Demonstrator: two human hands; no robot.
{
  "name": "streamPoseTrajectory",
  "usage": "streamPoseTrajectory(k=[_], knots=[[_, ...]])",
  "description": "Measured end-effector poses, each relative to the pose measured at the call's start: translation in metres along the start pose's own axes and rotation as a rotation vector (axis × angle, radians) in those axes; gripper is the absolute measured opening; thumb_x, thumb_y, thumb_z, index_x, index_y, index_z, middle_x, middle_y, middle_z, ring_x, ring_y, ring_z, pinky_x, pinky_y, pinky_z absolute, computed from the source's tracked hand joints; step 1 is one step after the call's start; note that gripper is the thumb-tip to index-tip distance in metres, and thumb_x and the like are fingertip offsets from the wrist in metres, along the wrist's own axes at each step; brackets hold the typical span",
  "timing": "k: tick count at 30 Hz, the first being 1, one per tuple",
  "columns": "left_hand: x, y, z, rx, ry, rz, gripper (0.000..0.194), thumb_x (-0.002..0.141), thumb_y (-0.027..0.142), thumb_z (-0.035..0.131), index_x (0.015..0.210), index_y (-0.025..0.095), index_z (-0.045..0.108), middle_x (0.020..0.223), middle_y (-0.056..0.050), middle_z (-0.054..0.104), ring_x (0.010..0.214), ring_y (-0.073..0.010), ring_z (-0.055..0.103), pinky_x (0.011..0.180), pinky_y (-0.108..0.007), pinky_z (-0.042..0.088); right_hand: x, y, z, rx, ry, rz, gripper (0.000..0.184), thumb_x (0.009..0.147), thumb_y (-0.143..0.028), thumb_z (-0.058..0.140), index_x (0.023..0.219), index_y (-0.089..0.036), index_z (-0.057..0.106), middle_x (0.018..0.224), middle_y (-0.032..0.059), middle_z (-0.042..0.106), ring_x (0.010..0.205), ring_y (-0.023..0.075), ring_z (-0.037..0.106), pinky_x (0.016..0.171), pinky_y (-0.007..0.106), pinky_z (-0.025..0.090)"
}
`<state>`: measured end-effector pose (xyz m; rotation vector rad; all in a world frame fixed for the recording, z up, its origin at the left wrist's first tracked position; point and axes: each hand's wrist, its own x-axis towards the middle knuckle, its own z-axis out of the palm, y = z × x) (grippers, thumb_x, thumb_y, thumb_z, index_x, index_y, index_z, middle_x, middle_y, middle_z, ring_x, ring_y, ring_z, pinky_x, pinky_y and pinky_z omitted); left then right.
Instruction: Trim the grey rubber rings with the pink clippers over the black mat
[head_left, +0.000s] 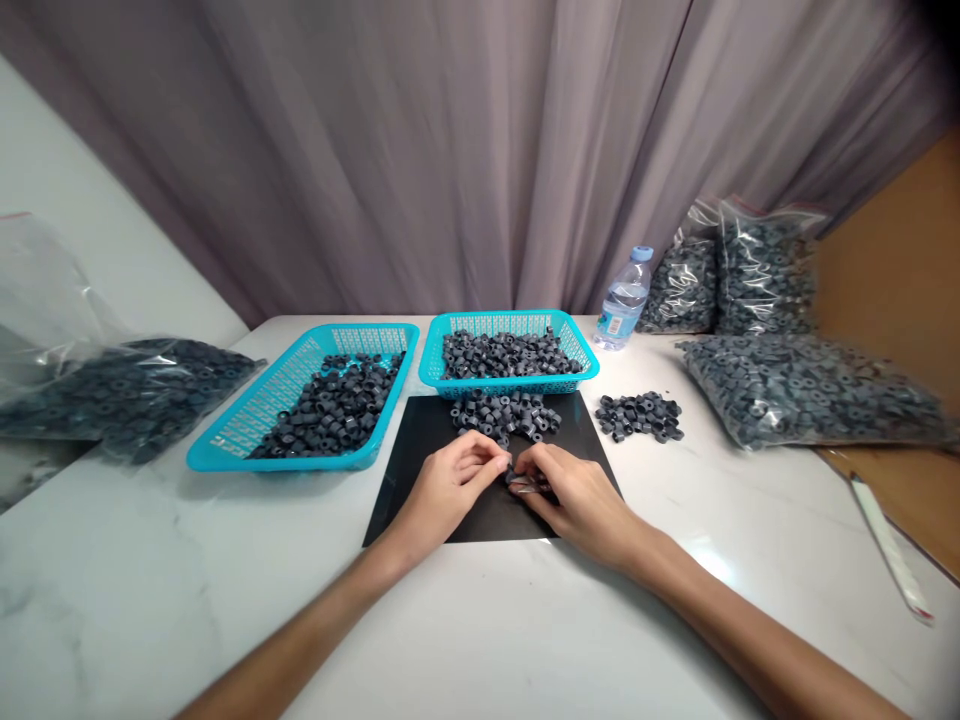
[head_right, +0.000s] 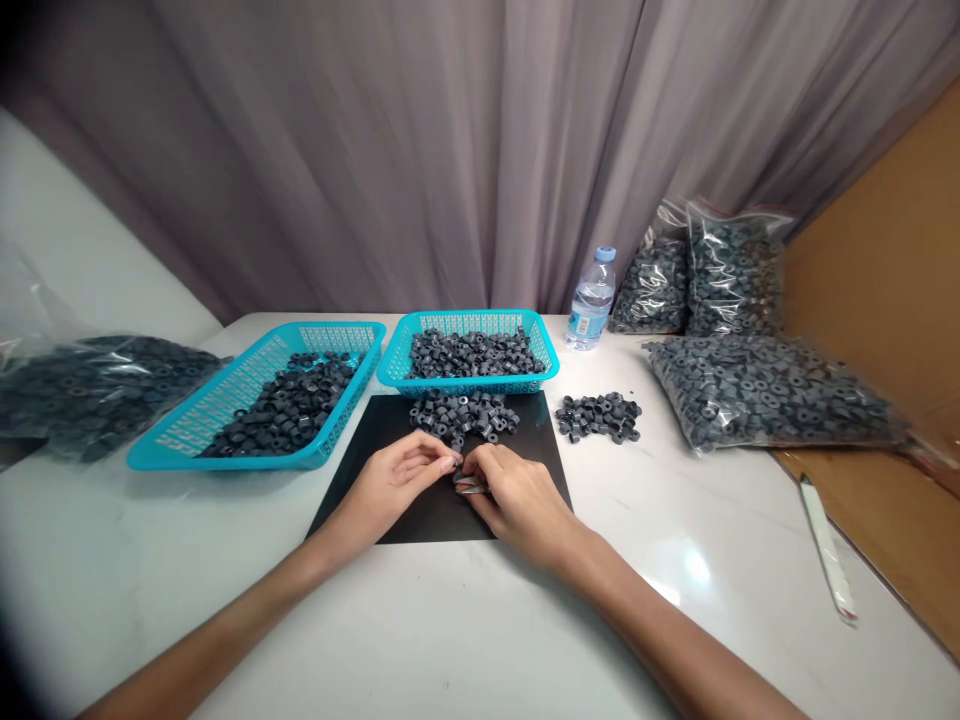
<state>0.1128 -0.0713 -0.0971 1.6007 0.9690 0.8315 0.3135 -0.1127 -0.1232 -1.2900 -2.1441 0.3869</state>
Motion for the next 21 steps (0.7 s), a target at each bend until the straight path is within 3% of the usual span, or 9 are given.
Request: streamPoseTrajectory(k=[4,6,10,14,21], knots=[[0.002,0.005,-0.004,-0.093,0.083,-0.005,0.023,0.084,0.037,0.074,0.086,0.017,0.063,0.093,-0.004,0.071,0.094,-0.0196,0.07,0.091,-0.033,0.057,0.0,-0.002,-0.002,-0.018,0.015,-0.005,0.005,0.1,-0.024,0.056,0.105,-0.024,0.057,0.099,0.004,0.066,0.083,0.0187,0.064,0.064,0.028,0.045],[0.001,0.01,-0.005,-0.11,0.111,-0.008,0.023,0.085,0.037,0.075,0.087,0.017,0.062,0.088,-0.002,0.068,0.085,-0.0162,0.067,0.083,-0.029,0.056,0.001,-0.002,-0.003,-0.031,0.006,-0.018,0.014,0.1,-0.024,0.057,0.114,-0.024,0.058,0.108,0.0058,0.064,0.086,0.0189,0.065,0.064,0.028,0.048],[-0.002,0.017,-0.004,-0.162,0.112,-0.003,0.021,0.089,0.034,0.071,0.105,0.021,0.065,0.083,0.002,0.065,0.08,-0.0126,0.062,0.078,-0.023,0.052,0.002,-0.003,-0.004,-0.053,-0.057,-0.116,0.034,0.101,-0.021,0.055,0.133,-0.032,0.056,0.121,0.0062,0.061,0.099,0.0203,0.065,0.073,0.029,0.053],[-0.005,0.021,-0.002,-0.229,0.047,-0.045,0.021,0.09,0.034,0.069,0.104,0.019,0.074,0.097,-0.004,0.07,0.09,-0.0154,0.063,0.084,-0.025,0.052,0.001,-0.001,-0.003,-0.027,-0.076,-0.116,0.032,0.1,-0.016,0.054,0.128,-0.029,0.06,0.116,0.0057,0.064,0.1,0.0207,0.066,0.079,0.03,0.054],[-0.005,0.025,-0.002,-0.402,0.008,-0.167,0.028,0.086,0.033,0.074,0.109,0.018,0.079,0.105,-0.007,0.076,0.1,-0.0195,0.066,0.097,-0.031,0.05,0.001,0.001,-0.003,-0.002,-0.036,-0.057,0.021,0.097,-0.012,0.056,0.113,-0.025,0.058,0.112,0.0047,0.066,0.094,0.0208,0.068,0.07,0.029,0.05]])
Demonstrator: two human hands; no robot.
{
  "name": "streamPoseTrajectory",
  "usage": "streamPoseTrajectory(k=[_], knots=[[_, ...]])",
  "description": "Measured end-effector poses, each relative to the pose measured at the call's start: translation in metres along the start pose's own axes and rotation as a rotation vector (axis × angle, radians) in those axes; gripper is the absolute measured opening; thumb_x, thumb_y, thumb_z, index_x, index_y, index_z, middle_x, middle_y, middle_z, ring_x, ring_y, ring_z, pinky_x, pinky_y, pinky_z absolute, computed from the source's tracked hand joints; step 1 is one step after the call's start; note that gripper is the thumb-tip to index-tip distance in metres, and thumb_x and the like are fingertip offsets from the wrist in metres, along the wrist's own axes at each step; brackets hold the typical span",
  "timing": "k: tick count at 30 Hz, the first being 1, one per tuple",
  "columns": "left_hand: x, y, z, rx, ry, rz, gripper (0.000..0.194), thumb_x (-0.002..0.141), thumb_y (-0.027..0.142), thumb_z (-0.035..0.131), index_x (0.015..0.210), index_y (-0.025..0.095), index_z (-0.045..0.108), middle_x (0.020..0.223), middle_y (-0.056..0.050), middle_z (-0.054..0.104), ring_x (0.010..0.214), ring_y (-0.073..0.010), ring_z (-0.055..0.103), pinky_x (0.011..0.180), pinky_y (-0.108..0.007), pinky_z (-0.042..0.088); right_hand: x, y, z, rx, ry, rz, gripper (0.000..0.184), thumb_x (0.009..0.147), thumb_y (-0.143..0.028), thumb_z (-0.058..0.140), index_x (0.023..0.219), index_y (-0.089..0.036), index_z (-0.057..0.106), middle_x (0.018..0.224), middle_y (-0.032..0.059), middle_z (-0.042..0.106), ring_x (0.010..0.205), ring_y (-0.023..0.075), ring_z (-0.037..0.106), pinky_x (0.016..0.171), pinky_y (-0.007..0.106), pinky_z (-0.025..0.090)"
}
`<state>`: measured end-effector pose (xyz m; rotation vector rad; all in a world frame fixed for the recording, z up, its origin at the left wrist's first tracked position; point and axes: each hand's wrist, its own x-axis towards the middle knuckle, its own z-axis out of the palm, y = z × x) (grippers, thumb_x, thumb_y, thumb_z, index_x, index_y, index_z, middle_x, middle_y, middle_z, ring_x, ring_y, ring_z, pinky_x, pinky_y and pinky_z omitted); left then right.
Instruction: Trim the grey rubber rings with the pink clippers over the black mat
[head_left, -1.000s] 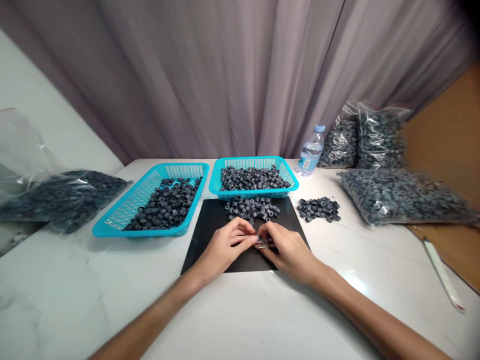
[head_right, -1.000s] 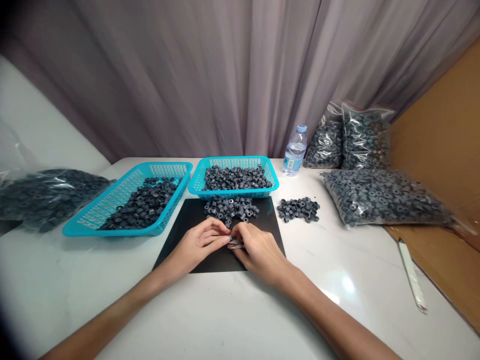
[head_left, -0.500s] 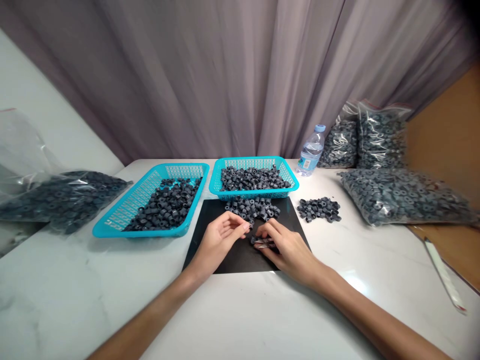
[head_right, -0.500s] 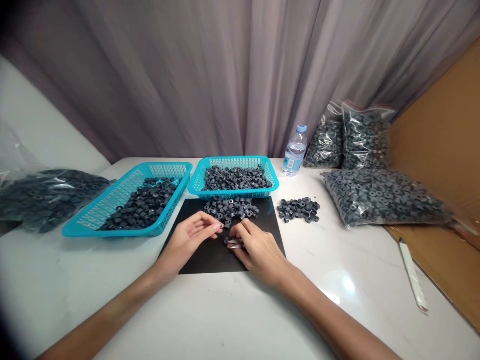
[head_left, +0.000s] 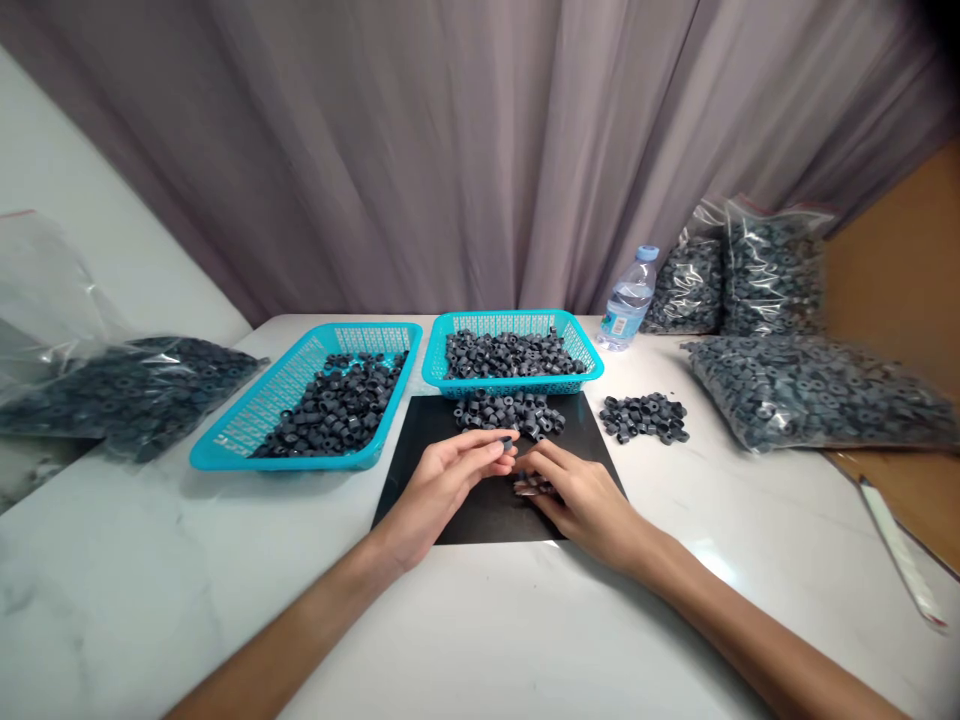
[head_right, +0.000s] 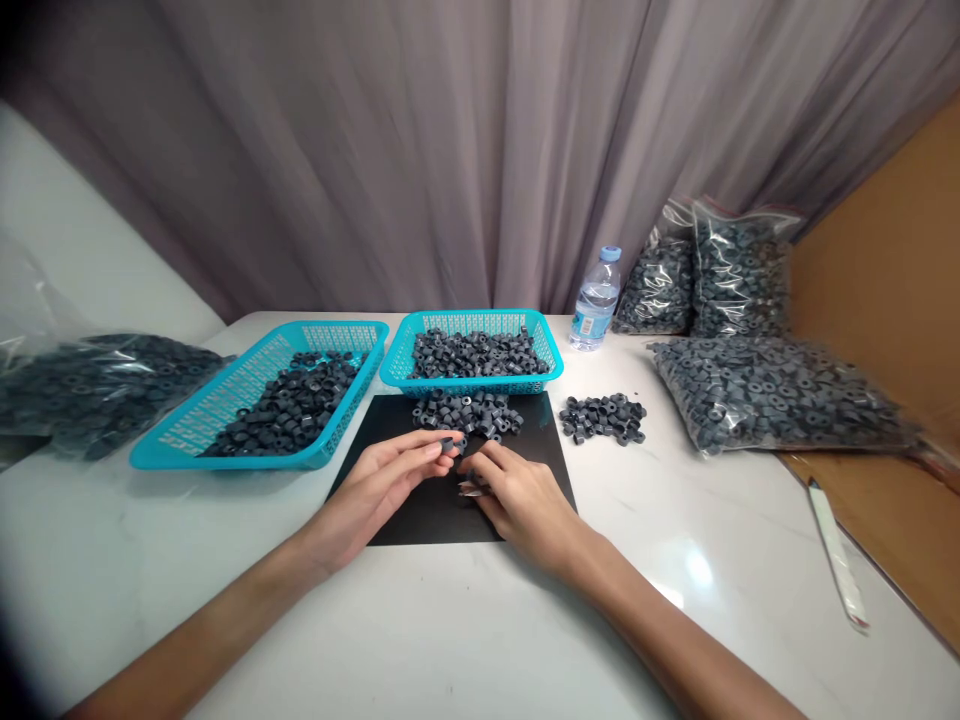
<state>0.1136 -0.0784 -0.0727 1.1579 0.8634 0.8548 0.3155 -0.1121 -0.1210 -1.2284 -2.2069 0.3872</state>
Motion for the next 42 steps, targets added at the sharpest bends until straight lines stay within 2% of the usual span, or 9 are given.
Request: streamPoseTrajectory(k=[6,13,22,27,33,36,42], knots=[[-0.002,-0.003,-0.001,0.054,-0.025,0.008,0.033,0.082,0.029,0.078,0.114,0.019,0.077,0.109,-0.008,0.076,0.096,-0.0193,0.068,0.097,-0.032,0.05,0.0,-0.001,0.0,-0.014,0.042,0.054,0.015,0.098,-0.016,0.054,0.11,-0.025,0.057,0.105,0.0049,0.066,0.089,0.0212,0.067,0.07,0.03,0.05],[-0.003,-0.003,-0.001,0.087,-0.094,0.026,0.032,0.085,0.032,0.076,0.114,0.019,0.077,0.094,-0.005,0.075,0.084,-0.0156,0.064,0.086,-0.029,0.05,0.0,0.0,0.001,-0.005,0.072,0.116,0.011,0.097,-0.016,0.054,0.105,-0.024,0.053,0.1,0.0039,0.065,0.086,0.0215,0.066,0.069,0.031,0.049],[-0.004,-0.004,-0.001,0.137,-0.126,0.031,0.033,0.09,0.033,0.07,0.12,0.021,0.076,0.095,-0.005,0.073,0.084,-0.0164,0.061,0.086,-0.03,0.049,-0.001,0.002,0.004,-0.015,0.093,0.125,0.009,0.095,-0.018,0.051,0.098,-0.025,0.047,0.097,0.0031,0.064,0.077,0.0202,0.064,0.062,0.03,0.045],[-0.005,-0.004,0.0,0.053,-0.133,0.011,0.031,0.09,0.033,0.07,0.117,0.021,0.077,0.104,-0.007,0.075,0.09,-0.0168,0.063,0.087,-0.029,0.05,-0.001,0.001,0.003,-0.075,0.063,0.132,0.012,0.093,-0.016,0.051,0.1,-0.024,0.049,0.097,0.0034,0.061,0.078,0.0212,0.065,0.061,0.029,0.045],[-0.004,-0.003,0.0,0.028,-0.086,0.006,0.03,0.087,0.029,0.074,0.117,0.021,0.077,0.109,-0.007,0.077,0.099,-0.0179,0.068,0.093,-0.028,0.051,0.0,0.001,0.002,-0.1,0.051,0.128,0.014,0.093,-0.015,0.053,0.103,-0.024,0.052,0.101,0.0038,0.062,0.078,0.0207,0.065,0.061,0.029,0.043],[-0.002,-0.003,-0.004,-0.053,-0.038,-0.021,0.029,0.085,0.025,0.077,0.113,0.02,0.077,0.111,-0.007,0.077,0.101,-0.0162,0.068,0.094,-0.026,0.051,0.0,0.002,0.0,-0.083,0.031,0.142,0.018,0.094,-0.015,0.053,0.108,-0.025,0.054,0.103,0.003,0.064,0.077,0.0191,0.065,0.063,0.029,0.043],[0.006,-0.007,-0.009,-0.167,0.033,-0.018,0.017,0.084,0.028,0.08,0.099,0.019,0.079,0.098,-0.004,0.074,0.094,-0.0121,0.065,0.086,-0.02,0.05,0.001,0.002,-0.002,-0.047,0.015,0.163,0.017,0.095,-0.015,0.054,0.109,-0.025,0.056,0.103,0.0025,0.066,0.076,0.0177,0.065,0.065,0.028,0.043]])
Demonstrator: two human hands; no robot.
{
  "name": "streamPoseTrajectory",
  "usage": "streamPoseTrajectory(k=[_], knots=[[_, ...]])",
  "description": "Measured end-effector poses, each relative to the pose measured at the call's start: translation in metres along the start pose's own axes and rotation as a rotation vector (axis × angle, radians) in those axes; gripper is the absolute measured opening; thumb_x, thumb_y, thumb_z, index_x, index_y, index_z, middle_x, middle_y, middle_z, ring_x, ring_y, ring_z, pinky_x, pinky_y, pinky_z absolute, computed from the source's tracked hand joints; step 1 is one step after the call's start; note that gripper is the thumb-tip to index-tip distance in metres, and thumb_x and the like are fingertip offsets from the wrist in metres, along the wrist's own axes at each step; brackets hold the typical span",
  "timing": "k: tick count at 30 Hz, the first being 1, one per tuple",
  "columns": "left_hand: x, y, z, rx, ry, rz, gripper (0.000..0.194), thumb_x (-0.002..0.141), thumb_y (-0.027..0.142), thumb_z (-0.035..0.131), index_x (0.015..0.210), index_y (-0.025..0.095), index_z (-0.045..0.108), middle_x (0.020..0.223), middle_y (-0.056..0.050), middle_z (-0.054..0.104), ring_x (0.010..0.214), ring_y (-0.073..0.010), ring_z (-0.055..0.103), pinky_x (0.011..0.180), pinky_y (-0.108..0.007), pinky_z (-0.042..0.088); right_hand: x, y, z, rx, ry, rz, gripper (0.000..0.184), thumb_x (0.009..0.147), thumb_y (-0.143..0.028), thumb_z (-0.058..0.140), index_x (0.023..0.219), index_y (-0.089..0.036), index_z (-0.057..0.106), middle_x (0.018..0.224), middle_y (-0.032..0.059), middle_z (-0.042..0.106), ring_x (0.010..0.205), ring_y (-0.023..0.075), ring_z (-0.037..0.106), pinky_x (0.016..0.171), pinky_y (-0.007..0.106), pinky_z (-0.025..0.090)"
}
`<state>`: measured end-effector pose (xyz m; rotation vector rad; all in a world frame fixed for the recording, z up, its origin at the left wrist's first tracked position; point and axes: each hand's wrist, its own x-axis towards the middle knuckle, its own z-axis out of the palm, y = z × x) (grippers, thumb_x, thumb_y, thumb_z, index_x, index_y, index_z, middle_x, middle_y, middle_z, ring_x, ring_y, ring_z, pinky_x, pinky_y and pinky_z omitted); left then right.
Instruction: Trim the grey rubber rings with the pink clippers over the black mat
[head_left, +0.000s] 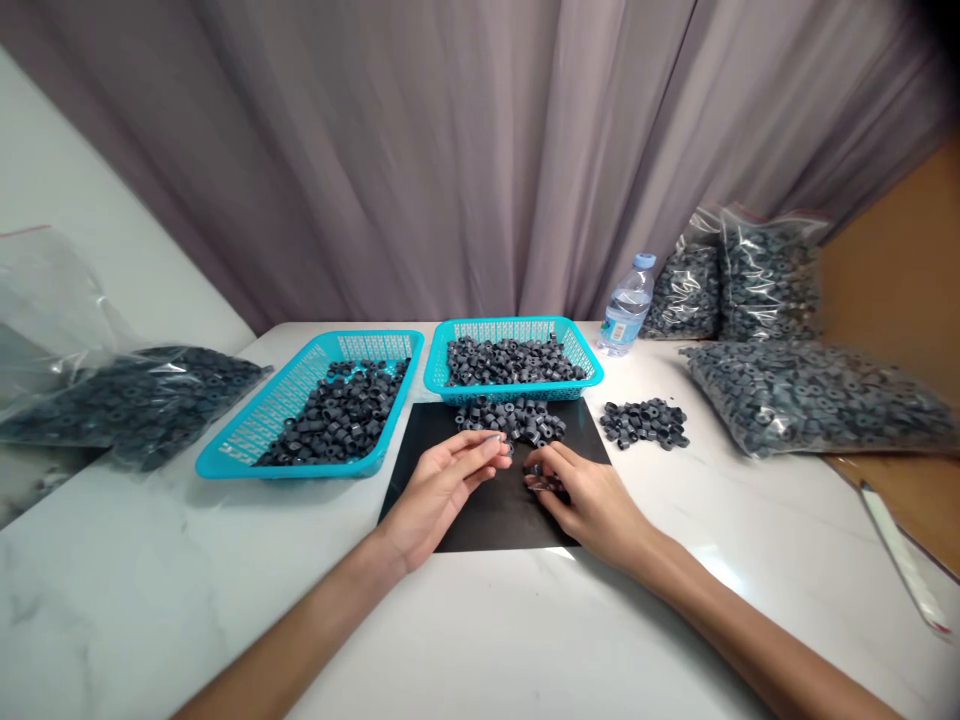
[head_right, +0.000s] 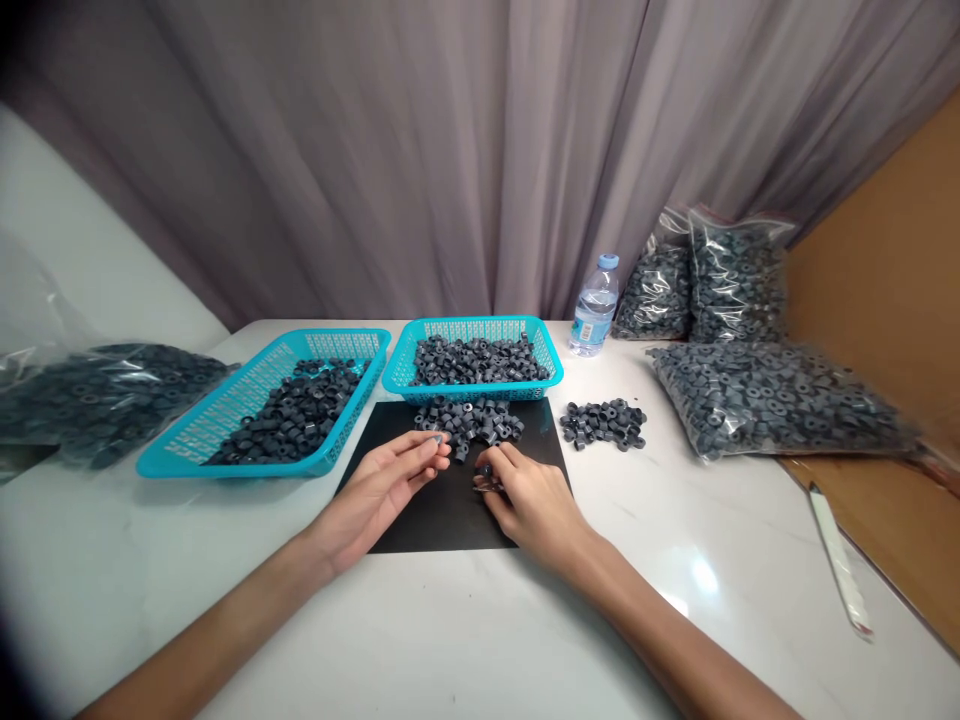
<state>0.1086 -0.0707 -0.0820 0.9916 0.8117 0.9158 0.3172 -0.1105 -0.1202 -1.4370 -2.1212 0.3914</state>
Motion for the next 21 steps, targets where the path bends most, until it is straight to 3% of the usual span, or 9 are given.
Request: streamPoseTrajectory(k=[4,10,17,21], knots=[[0.0001,-0.0031,0.0016,0.001,-0.015,0.004,0.019,0.084,0.03,0.08,0.098,0.017,0.08,0.1,-0.004,0.07,0.087,-0.0101,0.06,0.085,-0.02,0.048,-0.0005,0.0001,0.0005,-0.003,-0.013,-0.005,0.016,0.095,-0.015,0.054,0.109,-0.024,0.056,0.103,0.0027,0.065,0.079,0.0179,0.065,0.066,0.028,0.043],[-0.0026,-0.0038,0.0035,0.065,-0.034,-0.007,0.027,0.089,0.035,0.075,0.112,0.021,0.076,0.094,-0.003,0.069,0.084,-0.0103,0.058,0.083,-0.022,0.046,0.0011,0.0015,0.0005,-0.017,-0.026,-0.012,0.015,0.096,-0.016,0.054,0.108,-0.023,0.056,0.102,0.0032,0.065,0.08,0.0181,0.065,0.066,0.028,0.042],[-0.0003,-0.0054,0.0057,0.117,-0.034,-0.006,0.029,0.09,0.037,0.073,0.112,0.019,0.077,0.101,-0.006,0.074,0.092,-0.0144,0.064,0.088,-0.025,0.048,0.001,0.0015,-0.0027,-0.019,-0.028,-0.031,0.014,0.095,-0.014,0.055,0.106,-0.022,0.057,0.1,0.0034,0.065,0.081,0.0182,0.064,0.066,0.028,0.041],[0.0005,-0.006,0.008,0.071,0.001,-0.05,0.037,0.096,0.044,0.063,0.116,0.016,0.077,0.106,-0.011,0.077,0.101,-0.0205,0.068,0.095,-0.031,0.05,0.0002,0.0005,-0.0039,-0.021,-0.029,-0.039,0.015,0.093,-0.012,0.056,0.105,-0.022,0.056,0.099,0.0034,0.066,0.081,0.0183,0.064,0.065,0.027,0.041]])
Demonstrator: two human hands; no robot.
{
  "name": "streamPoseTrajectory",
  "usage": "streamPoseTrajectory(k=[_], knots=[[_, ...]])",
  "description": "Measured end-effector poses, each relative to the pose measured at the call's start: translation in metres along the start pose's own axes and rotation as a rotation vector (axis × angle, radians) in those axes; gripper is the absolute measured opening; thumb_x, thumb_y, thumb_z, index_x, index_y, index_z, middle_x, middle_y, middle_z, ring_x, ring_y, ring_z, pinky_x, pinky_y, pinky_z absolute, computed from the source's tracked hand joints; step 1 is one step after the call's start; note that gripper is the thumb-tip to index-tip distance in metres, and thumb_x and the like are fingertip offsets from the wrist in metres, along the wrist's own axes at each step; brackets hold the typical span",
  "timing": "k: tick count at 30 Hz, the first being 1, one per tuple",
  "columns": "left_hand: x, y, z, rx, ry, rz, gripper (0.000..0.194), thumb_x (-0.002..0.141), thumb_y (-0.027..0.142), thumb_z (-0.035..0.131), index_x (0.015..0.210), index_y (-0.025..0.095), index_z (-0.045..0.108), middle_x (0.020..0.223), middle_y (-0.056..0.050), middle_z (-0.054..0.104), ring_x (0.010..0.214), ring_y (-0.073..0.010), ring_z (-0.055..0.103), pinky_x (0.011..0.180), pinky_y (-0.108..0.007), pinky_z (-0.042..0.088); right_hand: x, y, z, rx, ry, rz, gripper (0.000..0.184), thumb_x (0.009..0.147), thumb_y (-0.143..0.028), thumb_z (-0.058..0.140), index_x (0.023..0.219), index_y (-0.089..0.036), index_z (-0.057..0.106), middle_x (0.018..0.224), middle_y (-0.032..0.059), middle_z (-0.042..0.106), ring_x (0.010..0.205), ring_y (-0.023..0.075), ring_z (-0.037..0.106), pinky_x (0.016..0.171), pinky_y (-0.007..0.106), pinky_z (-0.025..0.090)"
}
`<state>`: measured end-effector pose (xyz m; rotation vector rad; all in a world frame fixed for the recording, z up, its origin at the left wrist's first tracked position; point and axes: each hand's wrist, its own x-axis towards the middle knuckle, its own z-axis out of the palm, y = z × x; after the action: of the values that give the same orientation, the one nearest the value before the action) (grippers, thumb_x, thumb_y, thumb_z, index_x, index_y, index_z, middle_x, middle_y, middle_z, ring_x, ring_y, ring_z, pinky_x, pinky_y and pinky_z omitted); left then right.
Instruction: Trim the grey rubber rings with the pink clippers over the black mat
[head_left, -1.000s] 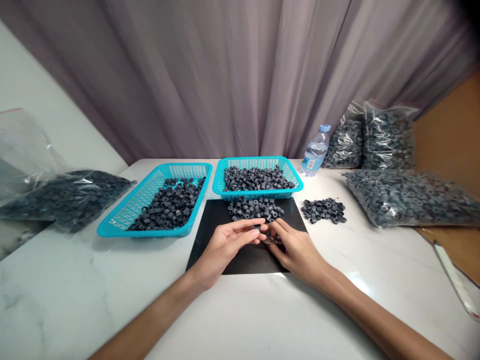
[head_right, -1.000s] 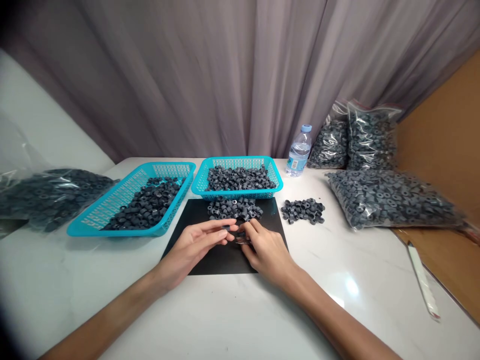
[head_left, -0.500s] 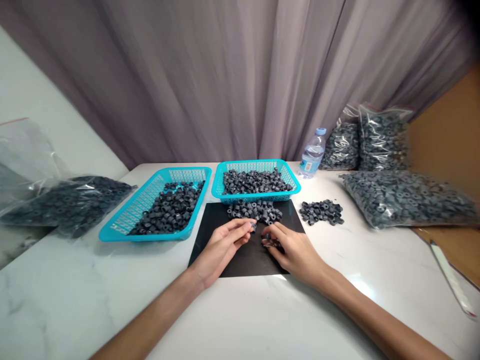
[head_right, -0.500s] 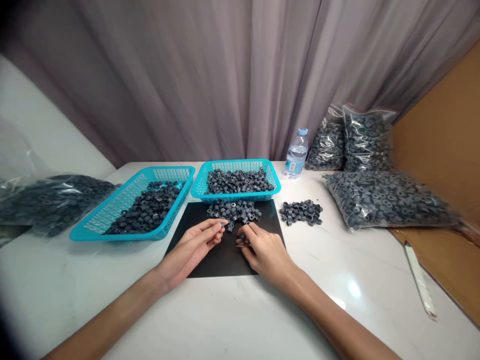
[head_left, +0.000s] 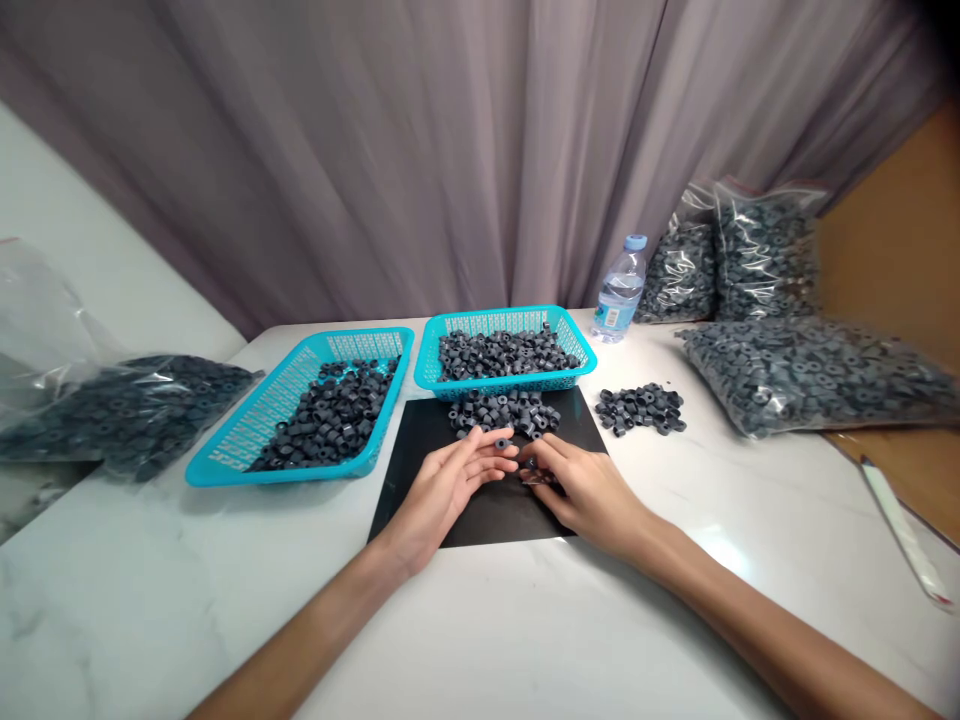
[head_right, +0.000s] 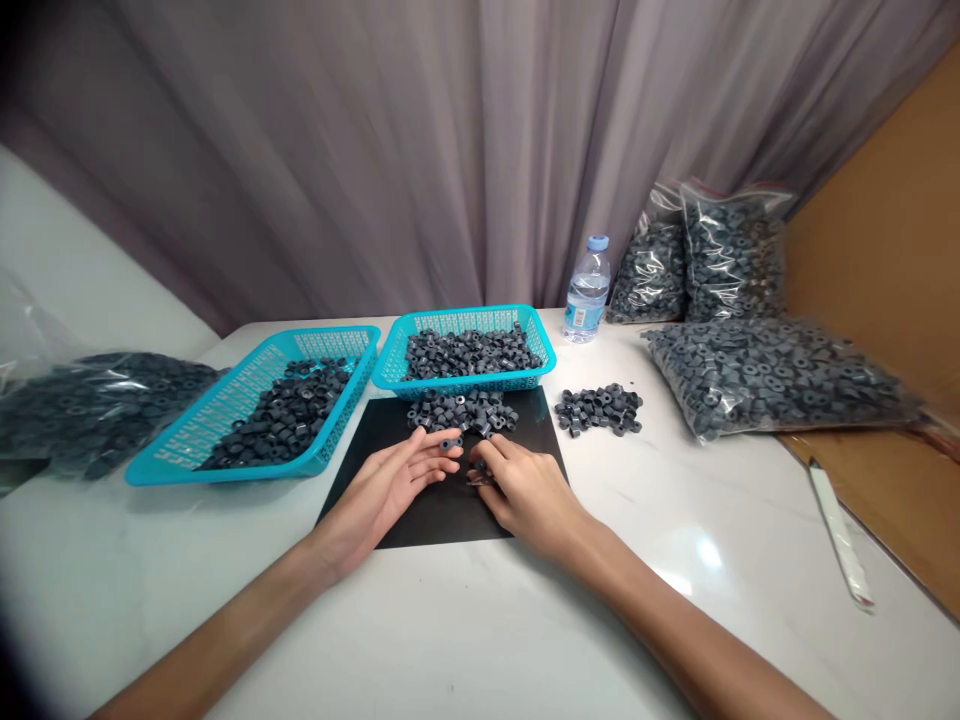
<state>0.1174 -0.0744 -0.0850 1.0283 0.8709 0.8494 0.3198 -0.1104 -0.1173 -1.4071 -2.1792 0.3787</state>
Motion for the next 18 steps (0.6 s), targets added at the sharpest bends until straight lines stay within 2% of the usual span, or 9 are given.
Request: streamPoseTrajectory(k=[8,12,15,17,18], knots=[[-0.0005,0.0045,0.0004,-0.049,-0.065,-0.068,0.046,0.102,0.045,0.049,0.12,0.01,0.074,0.115,-0.016,0.078,0.117,-0.0265,0.069,0.103,-0.036,0.049,0.0006,-0.0013,0.0027,-0.1,0.024,-0.04,0.008,0.093,-0.014,0.053,0.094,-0.021,0.05,0.092,0.0041,0.063,0.076,0.0195,0.06,0.06,0.028,0.036],[-0.002,0.0062,0.0005,0.001,-0.088,-0.042,0.043,0.101,0.043,0.053,0.121,0.01,0.073,0.114,-0.016,0.078,0.119,-0.0273,0.068,0.106,-0.037,0.049,0.0006,-0.0009,0.0024,-0.079,0.013,-0.042,0.011,0.092,-0.011,0.053,0.094,-0.021,0.049,0.093,0.004,0.062,0.077,0.0196,0.06,0.061,0.028,0.037],[-0.0033,0.0044,0.0003,0.125,-0.114,-0.041,0.042,0.098,0.041,0.058,0.122,0.009,0.071,0.112,-0.016,0.079,0.119,-0.0284,0.068,0.106,-0.039,0.05,0.0004,-0.0013,0.0017,-0.049,-0.007,-0.03,0.015,0.091,-0.01,0.053,0.101,-0.021,0.051,0.097,0.004,0.063,0.079,0.0195,0.061,0.063,0.028,0.038],[-0.0037,0.0039,-0.0015,0.296,-0.042,0.055,0.042,0.097,0.042,0.059,0.123,0.01,0.071,0.111,-0.015,0.079,0.112,-0.0287,0.072,0.102,-0.041,0.054,0.0002,-0.0017,0.0018,-0.03,-0.02,-0.029,0.018,0.092,-0.009,0.053,0.105,-0.021,0.052,0.1,0.0044,0.064,0.082,0.0196,0.062,0.066,0.029,0.039],[-0.0036,0.0049,-0.0038,0.418,0.036,0.17,0.042,0.096,0.042,0.06,0.123,0.012,0.071,0.112,-0.014,0.079,0.107,-0.0281,0.074,0.1,-0.041,0.055,0.0002,-0.0018,0.0021,-0.023,-0.022,-0.031,0.019,0.092,-0.009,0.053,0.106,-0.021,0.052,0.101,0.0046,0.065,0.083,0.0195,0.063,0.067,0.029,0.04]])
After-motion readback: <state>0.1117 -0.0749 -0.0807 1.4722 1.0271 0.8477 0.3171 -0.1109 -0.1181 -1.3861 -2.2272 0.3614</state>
